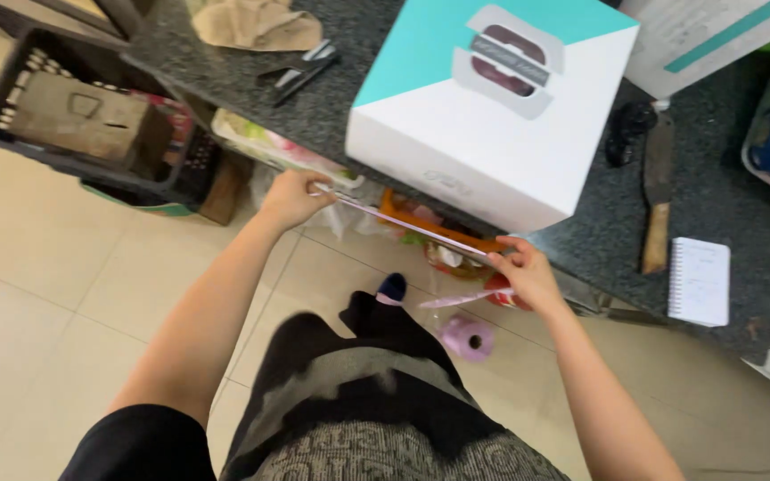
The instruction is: The person assembles a cardboard cake box around a pink cake, secures the box sides, and then wraps the box with a purple ribbon, tying it into a bow on top.
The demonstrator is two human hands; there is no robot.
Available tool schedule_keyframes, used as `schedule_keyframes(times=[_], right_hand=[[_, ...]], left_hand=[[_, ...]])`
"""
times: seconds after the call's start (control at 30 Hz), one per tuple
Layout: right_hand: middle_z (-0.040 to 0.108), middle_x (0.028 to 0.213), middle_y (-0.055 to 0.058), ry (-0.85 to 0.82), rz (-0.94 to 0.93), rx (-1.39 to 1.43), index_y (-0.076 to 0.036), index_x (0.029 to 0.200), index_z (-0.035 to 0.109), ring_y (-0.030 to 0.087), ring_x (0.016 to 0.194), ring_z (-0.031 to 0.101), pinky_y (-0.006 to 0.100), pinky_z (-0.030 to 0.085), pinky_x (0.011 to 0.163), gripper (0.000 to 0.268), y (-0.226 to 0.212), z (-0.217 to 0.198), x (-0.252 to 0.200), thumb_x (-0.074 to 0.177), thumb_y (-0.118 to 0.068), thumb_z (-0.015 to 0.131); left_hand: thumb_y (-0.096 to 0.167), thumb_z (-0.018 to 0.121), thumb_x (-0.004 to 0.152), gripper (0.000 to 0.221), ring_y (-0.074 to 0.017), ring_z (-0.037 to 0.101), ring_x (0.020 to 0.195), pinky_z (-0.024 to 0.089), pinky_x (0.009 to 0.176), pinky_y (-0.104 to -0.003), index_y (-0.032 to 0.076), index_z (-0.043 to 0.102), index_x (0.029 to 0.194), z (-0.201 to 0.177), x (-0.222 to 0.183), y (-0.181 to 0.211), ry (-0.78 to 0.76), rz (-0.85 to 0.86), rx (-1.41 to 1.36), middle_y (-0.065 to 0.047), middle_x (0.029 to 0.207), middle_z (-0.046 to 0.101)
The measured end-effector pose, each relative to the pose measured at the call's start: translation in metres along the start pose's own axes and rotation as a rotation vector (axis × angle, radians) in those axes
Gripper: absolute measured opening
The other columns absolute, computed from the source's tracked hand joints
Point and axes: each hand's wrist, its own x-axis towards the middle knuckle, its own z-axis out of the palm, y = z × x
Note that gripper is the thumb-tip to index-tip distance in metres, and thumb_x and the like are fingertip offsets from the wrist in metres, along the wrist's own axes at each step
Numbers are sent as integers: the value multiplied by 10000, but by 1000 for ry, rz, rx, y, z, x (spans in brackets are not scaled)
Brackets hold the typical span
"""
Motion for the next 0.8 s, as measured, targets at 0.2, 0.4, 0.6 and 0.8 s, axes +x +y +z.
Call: schedule_keyframes(times=[0.2, 0.4, 0.6, 0.8], right_hand=[[586, 606, 89, 104, -60, -205, -69, 1351, 585, 136, 499, 488, 304, 368, 445, 482, 46, -32, 30, 914, -199, 738], [702, 709, 108, 99, 34, -25, 60, 1104, 669, 147, 582, 619, 306, 461, 500, 281, 73, -33, 55, 917, -143, 721], [764, 921, 143, 190, 30, 244, 63, 1040, 700, 182, 729, 751, 320, 605, 598, 226, 52, -22, 49, 898, -113, 681], [767, 867, 187, 389, -306, -115, 65, 1002, 721, 183, 768, 741, 332, 567, 638, 184, 66, -28, 63, 881, -63, 667]], left_hand=[[214, 811, 738, 689, -274, 717, 763, 559, 742, -401, 120, 593, 1385, 18, 31, 26, 73, -147, -79, -126, 800, 730], [162, 794, 771, 363, -262, 687, 736, 546, 724, -392, 64, 734, 1115, 30, 58, -11, 51, -161, -12, -127, 802, 716], [127, 774, 797, 204, -215, 703, 752, 546, 714, -360, 18, 768, 970, 16, 67, -12, -50, -128, -66, -138, 834, 748], [112, 788, 790, 225, -211, 693, 764, 544, 709, -364, 2, 779, 986, -4, 91, -28, -128, -90, 4, -146, 886, 757]])
